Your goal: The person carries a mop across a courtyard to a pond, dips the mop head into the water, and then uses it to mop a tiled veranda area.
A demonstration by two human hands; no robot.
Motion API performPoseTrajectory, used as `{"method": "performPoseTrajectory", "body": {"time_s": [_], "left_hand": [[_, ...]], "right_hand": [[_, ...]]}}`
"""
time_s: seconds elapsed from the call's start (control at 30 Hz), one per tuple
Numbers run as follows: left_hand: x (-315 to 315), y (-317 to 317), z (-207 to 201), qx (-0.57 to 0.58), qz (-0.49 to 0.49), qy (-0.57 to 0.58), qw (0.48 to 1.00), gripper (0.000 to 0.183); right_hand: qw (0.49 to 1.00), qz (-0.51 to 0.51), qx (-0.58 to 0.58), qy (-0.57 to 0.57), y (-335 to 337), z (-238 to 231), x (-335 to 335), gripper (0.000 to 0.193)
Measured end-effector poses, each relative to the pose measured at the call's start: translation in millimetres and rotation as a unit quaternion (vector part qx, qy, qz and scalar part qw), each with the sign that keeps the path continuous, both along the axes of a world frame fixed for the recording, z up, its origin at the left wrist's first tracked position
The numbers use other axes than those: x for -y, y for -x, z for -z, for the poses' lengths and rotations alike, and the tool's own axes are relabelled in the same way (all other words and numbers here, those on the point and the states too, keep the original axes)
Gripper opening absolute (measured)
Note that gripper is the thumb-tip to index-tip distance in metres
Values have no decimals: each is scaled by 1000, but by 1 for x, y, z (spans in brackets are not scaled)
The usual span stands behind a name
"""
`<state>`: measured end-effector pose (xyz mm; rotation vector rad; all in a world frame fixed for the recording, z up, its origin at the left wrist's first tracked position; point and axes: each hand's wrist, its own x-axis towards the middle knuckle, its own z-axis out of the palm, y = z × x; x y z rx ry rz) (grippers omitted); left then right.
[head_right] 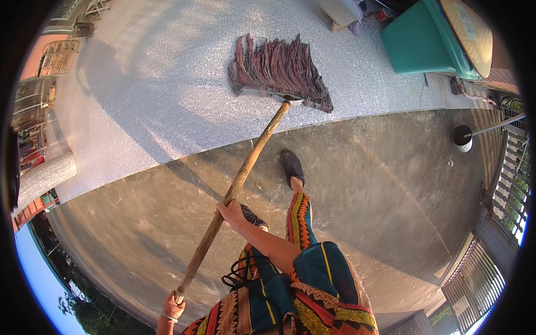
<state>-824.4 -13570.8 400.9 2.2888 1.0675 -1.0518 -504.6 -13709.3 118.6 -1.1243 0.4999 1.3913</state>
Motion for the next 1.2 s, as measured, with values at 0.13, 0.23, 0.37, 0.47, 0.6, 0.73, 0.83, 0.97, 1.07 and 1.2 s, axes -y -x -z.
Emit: {"method": "performPoseTrajectory", "body": {"time_s": [0.13,0.23,0.37,0.47,0.6,0.73,0.83,0.97,1.07,1.2], "left_hand": [[-19,-91,18,-2,85,15,996,26],[-18,-192,51,27,160,36,986,24],[24,-306,97,42,194,59,978,25],[73,-396,130,63,245,85,964,33],[103,-447,139,73,237,95,964,34],[69,-421,100,89,198,103,971,32],[28,-380,67,107,154,108,976,29],[-39,-284,26,120,101,83,984,23],[-83,-204,-2,140,38,42,988,24],[-143,-103,-58,117,-74,1,990,20]], "right_hand": [[996,52,39,58,-79,-13,40,26],[978,202,20,37,-140,20,80,26],[940,318,74,95,-235,38,141,19],[897,415,114,102,-310,73,206,14],[886,418,134,149,-364,79,235,12],[895,391,118,181,-339,64,200,15],[909,370,111,154,-300,45,140,13],[941,325,58,72,-236,-3,32,12],[968,235,45,71,-171,-12,-58,14],[992,123,2,33,-70,-32,-167,16]]}}
